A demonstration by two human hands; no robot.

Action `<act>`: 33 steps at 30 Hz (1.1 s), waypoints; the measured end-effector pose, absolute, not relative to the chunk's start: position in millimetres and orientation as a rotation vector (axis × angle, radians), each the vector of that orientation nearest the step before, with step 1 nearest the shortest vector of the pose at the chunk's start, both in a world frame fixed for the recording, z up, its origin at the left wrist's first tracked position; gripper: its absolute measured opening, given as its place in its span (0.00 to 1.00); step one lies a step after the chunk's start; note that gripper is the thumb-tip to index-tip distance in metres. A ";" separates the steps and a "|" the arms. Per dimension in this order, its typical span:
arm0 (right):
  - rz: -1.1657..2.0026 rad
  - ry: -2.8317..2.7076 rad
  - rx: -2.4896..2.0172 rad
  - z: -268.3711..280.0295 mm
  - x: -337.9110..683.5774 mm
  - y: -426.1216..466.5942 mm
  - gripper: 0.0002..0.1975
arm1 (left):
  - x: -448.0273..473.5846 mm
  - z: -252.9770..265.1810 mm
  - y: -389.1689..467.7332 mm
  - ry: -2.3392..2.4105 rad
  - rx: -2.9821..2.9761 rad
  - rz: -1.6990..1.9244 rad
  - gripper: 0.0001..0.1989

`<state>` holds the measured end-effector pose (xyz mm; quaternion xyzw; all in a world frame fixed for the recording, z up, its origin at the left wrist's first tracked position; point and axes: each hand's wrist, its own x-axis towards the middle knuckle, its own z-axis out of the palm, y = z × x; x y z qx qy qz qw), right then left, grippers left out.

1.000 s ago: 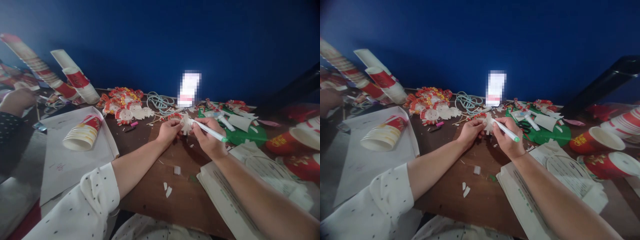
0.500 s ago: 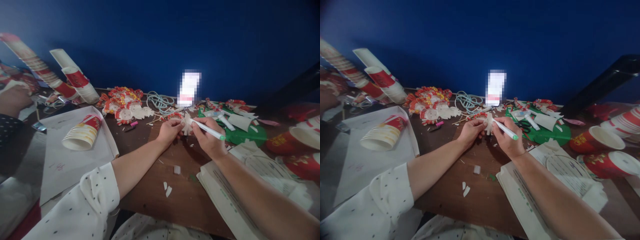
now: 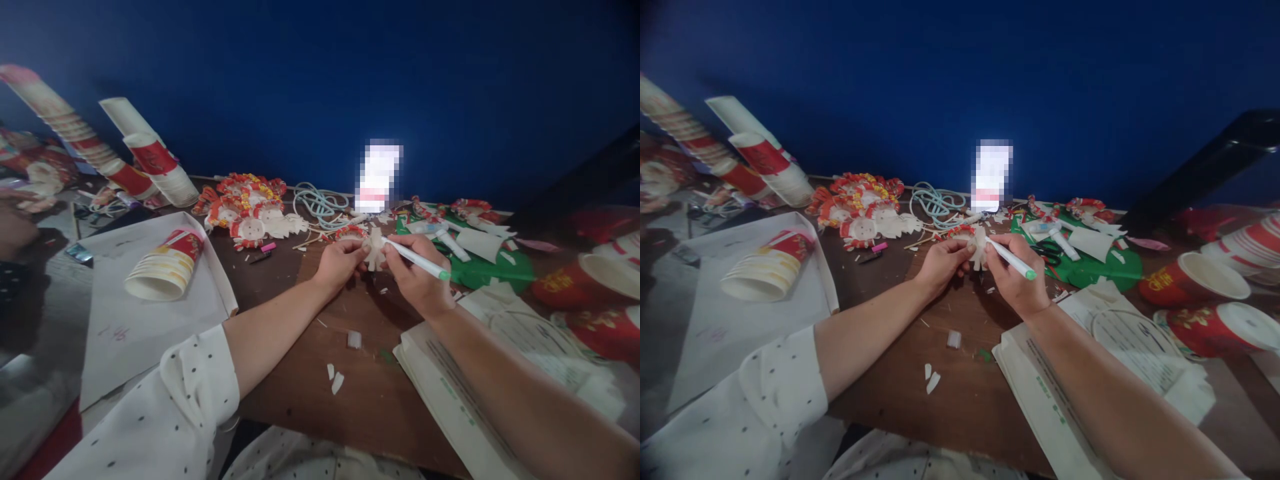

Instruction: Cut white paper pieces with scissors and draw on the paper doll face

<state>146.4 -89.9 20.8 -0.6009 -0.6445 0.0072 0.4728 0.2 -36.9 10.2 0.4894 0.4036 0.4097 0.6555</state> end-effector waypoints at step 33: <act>-0.067 -1.588 -1.459 24.4 143.8 -90.5 0.09 | -0.8 0.2 -33.5 0.859 1.131 0.906 0.10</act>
